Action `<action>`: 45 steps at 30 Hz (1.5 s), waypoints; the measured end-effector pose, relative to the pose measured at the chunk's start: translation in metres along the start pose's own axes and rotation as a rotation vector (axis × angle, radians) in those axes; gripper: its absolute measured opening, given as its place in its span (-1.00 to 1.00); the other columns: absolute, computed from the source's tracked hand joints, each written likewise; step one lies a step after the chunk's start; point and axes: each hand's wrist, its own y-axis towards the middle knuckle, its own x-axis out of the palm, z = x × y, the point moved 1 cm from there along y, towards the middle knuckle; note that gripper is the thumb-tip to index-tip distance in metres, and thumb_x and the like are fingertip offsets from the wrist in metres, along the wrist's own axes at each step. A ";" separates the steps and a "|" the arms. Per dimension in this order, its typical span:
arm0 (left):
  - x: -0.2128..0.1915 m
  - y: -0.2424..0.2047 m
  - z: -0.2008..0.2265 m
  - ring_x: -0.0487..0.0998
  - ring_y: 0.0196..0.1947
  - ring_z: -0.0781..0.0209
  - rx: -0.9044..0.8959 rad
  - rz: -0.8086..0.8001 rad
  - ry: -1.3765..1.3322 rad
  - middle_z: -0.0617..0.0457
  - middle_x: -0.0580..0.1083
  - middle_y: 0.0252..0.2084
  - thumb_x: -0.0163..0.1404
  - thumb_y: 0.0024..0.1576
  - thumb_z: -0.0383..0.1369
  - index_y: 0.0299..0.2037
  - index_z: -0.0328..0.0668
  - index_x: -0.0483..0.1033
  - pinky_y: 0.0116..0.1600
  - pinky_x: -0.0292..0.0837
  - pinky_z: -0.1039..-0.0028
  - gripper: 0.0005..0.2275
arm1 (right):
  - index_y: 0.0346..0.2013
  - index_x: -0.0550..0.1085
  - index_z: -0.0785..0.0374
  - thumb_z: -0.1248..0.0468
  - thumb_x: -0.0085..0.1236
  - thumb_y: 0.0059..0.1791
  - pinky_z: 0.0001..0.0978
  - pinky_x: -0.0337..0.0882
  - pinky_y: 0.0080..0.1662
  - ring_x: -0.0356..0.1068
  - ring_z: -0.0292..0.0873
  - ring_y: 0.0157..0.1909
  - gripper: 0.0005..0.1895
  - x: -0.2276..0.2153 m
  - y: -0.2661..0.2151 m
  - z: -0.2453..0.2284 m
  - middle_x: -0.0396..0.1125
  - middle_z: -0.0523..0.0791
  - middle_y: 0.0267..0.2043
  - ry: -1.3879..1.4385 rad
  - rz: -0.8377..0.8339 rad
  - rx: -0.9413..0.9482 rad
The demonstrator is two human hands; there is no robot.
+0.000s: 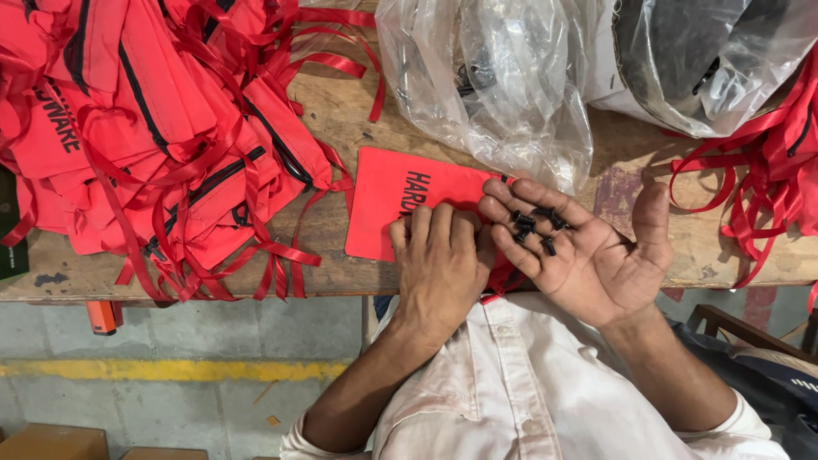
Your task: The person picks up hardware pieces from a bag and places them into red fabric pouches, then zips the pouches closed.
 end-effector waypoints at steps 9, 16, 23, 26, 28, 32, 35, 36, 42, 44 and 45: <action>-0.008 0.001 -0.002 0.38 -0.13 0.01 0.033 -0.044 -0.039 0.00 0.39 -0.26 0.18 0.00 -0.30 -0.35 -0.20 0.45 -0.05 0.16 0.08 -0.81 | 0.50 -0.08 0.64 -0.53 -0.44 -0.02 0.08 -0.20 0.56 -0.25 0.23 0.65 0.28 -0.002 0.000 -0.001 -0.22 0.30 0.61 -0.012 0.004 -0.005; -0.010 0.002 -0.002 0.38 -0.13 0.02 0.038 -0.041 -0.055 0.00 0.38 -0.25 0.17 -0.02 -0.32 -0.34 -0.19 0.44 -0.04 0.15 0.08 -0.81 | 0.50 -0.10 0.63 -0.53 -0.44 -0.03 0.07 -0.21 0.56 -0.26 0.22 0.65 0.29 -0.004 0.000 -0.002 -0.23 0.30 0.61 0.003 -0.011 0.003; -0.007 0.000 0.002 0.37 -0.14 0.01 0.032 -0.049 -0.060 0.00 0.37 -0.27 0.18 -0.03 -0.30 -0.37 -0.18 0.43 -0.01 0.15 0.06 -0.80 | 0.51 -0.11 0.62 -0.53 -0.43 -0.04 0.06 -0.21 0.57 -0.27 0.21 0.66 0.30 -0.006 0.000 -0.004 -0.25 0.29 0.61 -0.011 -0.018 0.015; -0.004 0.000 0.005 0.37 -0.13 0.00 0.032 -0.045 -0.032 -0.01 0.37 -0.25 0.17 -0.04 -0.32 -0.37 -0.19 0.42 0.03 0.16 0.04 -0.81 | 0.51 -0.11 0.62 -0.53 -0.44 -0.04 0.06 -0.21 0.57 -0.27 0.21 0.66 0.30 -0.005 0.000 -0.005 -0.25 0.29 0.62 -0.017 -0.021 0.010; 0.001 -0.001 0.007 0.37 -0.12 -0.01 0.026 -0.034 -0.015 -0.01 0.37 -0.25 0.16 -0.02 -0.32 -0.35 -0.19 0.42 0.05 0.17 0.04 -0.82 | 0.50 -0.11 0.61 -0.52 -0.42 -0.04 0.06 -0.21 0.57 -0.26 0.20 0.66 0.28 -0.001 -0.001 -0.007 -0.25 0.28 0.63 -0.130 0.017 -0.006; 0.000 -0.001 0.008 0.39 -0.10 -0.02 -0.001 -0.007 0.002 -0.01 0.39 -0.23 0.13 0.06 -0.35 -0.30 -0.18 0.43 0.08 0.20 0.05 -0.85 | 0.48 -0.07 0.56 -0.50 -0.36 -0.02 0.06 -0.18 0.54 -0.23 0.19 0.64 0.22 0.000 -0.004 -0.014 -0.23 0.28 0.63 -0.528 0.140 -0.062; -0.012 0.004 0.011 0.39 -0.12 -0.02 0.015 -0.016 -0.015 0.01 0.40 -0.24 0.13 0.11 -0.32 -0.28 -0.16 0.44 0.05 0.21 0.07 -0.86 | 0.46 -0.04 0.54 -0.48 -0.34 0.00 0.07 -0.16 0.54 -0.20 0.21 0.64 0.18 -0.002 -0.010 -0.021 -0.22 0.31 0.63 -0.555 0.144 -0.104; -0.013 0.005 0.011 0.39 -0.12 -0.02 0.017 -0.015 -0.011 0.01 0.40 -0.24 0.13 0.11 -0.32 -0.28 -0.16 0.44 0.05 0.21 0.07 -0.86 | 0.46 -0.04 0.54 -0.48 -0.34 0.00 0.07 -0.16 0.54 -0.20 0.21 0.64 0.18 -0.001 -0.011 -0.023 -0.22 0.31 0.63 -0.553 0.140 -0.105; -0.011 0.005 0.012 0.42 -0.14 -0.02 0.015 0.011 0.031 -0.02 0.39 -0.24 0.12 0.15 -0.33 -0.22 -0.17 0.46 0.02 0.25 0.12 -0.86 | 0.45 0.02 0.54 -0.46 -0.35 0.02 0.03 -0.14 0.56 -0.18 0.20 0.66 0.14 0.003 -0.015 -0.026 -0.19 0.31 0.62 -0.569 0.165 -0.157; -0.010 0.006 0.013 0.43 -0.15 -0.04 -0.004 0.012 0.068 -0.04 0.38 -0.25 0.11 0.12 -0.36 -0.27 -0.17 0.42 0.02 0.27 0.10 -0.87 | 0.42 0.06 0.55 -0.39 -0.37 0.06 0.05 -0.11 0.53 -0.14 0.20 0.64 0.05 0.006 -0.016 -0.023 -0.14 0.31 0.60 -0.534 0.161 -0.127; -0.009 0.006 0.012 0.43 -0.15 -0.04 -0.001 0.011 0.070 -0.04 0.38 -0.25 0.11 0.12 -0.36 -0.27 -0.17 0.42 0.02 0.27 0.10 -0.87 | 0.42 0.06 0.55 -0.39 -0.37 0.06 0.05 -0.11 0.53 -0.14 0.20 0.64 0.05 0.006 -0.016 -0.023 -0.14 0.31 0.60 -0.531 0.160 -0.129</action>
